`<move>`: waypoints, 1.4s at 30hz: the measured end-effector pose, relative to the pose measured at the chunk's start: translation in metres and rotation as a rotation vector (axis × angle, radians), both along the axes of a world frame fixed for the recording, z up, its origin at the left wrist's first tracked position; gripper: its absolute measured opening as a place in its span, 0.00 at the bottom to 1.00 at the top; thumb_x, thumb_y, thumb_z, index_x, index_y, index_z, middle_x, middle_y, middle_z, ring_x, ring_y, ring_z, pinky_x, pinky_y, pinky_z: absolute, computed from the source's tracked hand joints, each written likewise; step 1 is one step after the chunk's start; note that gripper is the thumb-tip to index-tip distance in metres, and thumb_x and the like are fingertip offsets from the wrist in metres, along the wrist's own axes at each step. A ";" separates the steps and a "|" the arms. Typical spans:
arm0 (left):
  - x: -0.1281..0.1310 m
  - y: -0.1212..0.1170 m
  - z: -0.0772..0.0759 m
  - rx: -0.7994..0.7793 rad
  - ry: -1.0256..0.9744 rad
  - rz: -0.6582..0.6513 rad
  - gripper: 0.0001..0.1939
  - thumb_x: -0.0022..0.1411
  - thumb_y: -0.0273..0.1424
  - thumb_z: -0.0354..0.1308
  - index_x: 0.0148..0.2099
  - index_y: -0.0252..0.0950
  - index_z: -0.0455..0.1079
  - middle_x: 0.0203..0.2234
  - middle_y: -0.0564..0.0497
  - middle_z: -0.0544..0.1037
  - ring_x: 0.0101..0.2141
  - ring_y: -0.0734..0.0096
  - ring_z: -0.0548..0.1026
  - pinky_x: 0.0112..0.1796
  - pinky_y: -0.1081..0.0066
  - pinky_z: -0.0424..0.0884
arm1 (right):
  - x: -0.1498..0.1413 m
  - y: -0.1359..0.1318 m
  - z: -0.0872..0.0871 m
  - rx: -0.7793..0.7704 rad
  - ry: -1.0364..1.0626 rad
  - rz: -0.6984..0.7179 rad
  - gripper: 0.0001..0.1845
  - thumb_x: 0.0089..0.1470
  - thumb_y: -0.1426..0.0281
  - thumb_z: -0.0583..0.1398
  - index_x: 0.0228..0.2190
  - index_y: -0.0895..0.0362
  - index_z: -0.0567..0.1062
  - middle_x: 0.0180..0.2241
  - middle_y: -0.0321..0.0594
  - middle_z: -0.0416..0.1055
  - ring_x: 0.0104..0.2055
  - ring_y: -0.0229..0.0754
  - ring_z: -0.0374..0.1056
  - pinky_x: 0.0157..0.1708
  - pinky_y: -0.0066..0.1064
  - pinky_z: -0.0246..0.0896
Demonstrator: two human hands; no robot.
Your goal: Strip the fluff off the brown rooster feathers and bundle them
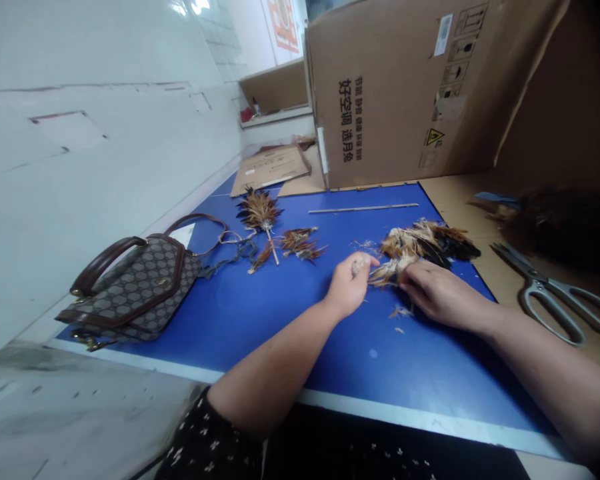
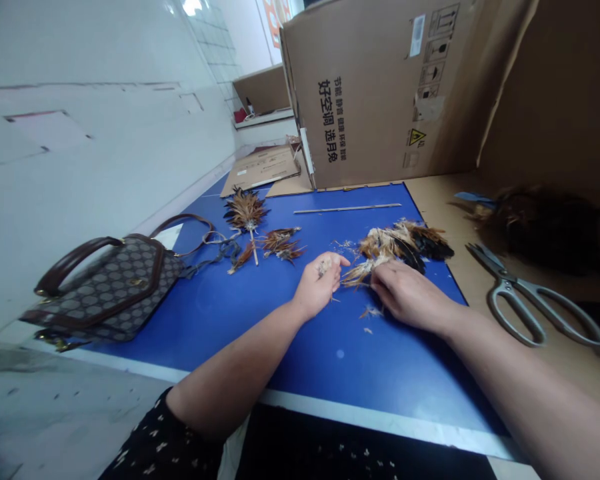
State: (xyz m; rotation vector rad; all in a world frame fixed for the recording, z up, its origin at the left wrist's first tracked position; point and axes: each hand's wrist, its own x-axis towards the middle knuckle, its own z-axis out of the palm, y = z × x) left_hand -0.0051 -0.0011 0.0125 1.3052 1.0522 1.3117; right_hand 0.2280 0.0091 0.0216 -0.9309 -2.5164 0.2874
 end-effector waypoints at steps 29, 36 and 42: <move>0.001 -0.002 -0.011 0.398 0.645 -0.192 0.08 0.64 0.22 0.53 0.39 0.38 0.72 0.36 0.44 0.79 0.40 0.58 0.76 0.47 0.62 0.69 | -0.005 -0.009 0.008 0.037 0.294 0.010 0.02 0.66 0.69 0.62 0.40 0.51 0.77 0.36 0.41 0.79 0.38 0.46 0.75 0.42 0.39 0.72; -0.001 0.001 -0.008 0.313 0.510 -0.091 0.08 0.65 0.22 0.55 0.35 0.38 0.70 0.32 0.48 0.77 0.37 0.62 0.75 0.45 0.66 0.68 | 0.006 -0.007 0.012 -0.152 0.013 0.155 0.06 0.56 0.71 0.68 0.37 0.52 0.78 0.37 0.41 0.79 0.39 0.47 0.75 0.42 0.39 0.71; -0.001 0.001 -0.008 0.226 0.439 -0.055 0.08 0.68 0.26 0.55 0.34 0.37 0.71 0.29 0.51 0.76 0.33 0.67 0.72 0.42 0.70 0.66 | -0.004 -0.010 0.010 -0.170 0.028 0.198 0.05 0.62 0.73 0.62 0.33 0.53 0.76 0.31 0.39 0.76 0.34 0.43 0.72 0.39 0.36 0.69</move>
